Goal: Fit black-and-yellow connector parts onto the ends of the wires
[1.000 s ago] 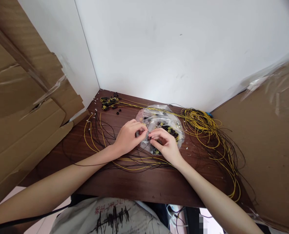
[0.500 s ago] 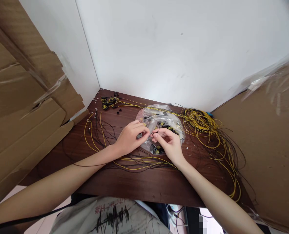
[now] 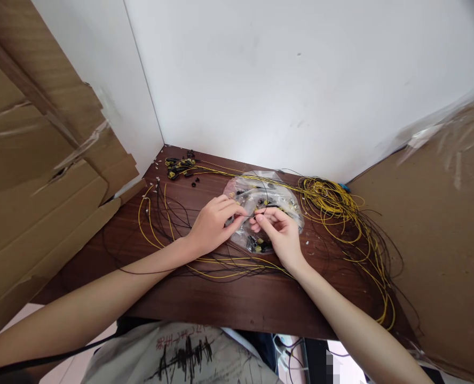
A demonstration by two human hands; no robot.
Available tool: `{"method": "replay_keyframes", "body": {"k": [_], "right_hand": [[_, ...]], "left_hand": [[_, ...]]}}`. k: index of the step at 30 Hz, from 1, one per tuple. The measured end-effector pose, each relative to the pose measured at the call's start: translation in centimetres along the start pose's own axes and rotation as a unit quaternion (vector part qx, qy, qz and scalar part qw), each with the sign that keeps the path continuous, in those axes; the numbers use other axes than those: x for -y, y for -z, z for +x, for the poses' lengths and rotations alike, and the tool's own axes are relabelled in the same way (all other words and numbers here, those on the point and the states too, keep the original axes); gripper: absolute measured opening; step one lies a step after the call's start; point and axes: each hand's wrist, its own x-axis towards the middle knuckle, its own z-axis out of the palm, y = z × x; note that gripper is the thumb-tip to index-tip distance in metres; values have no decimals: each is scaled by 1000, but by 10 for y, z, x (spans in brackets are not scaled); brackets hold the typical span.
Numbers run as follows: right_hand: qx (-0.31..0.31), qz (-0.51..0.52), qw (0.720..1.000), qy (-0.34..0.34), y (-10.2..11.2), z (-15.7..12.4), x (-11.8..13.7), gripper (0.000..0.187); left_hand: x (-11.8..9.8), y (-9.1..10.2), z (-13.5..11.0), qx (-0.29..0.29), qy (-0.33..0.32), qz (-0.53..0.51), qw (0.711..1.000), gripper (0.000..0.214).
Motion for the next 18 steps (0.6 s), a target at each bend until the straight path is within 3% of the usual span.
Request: {"method": "replay_keyframes", "body": {"k": [18], "right_hand": [[42,-73,996,22,1,-3,0,19]], "left_hand": [[-2,1,2,43,-43,-41,997,18]]}}
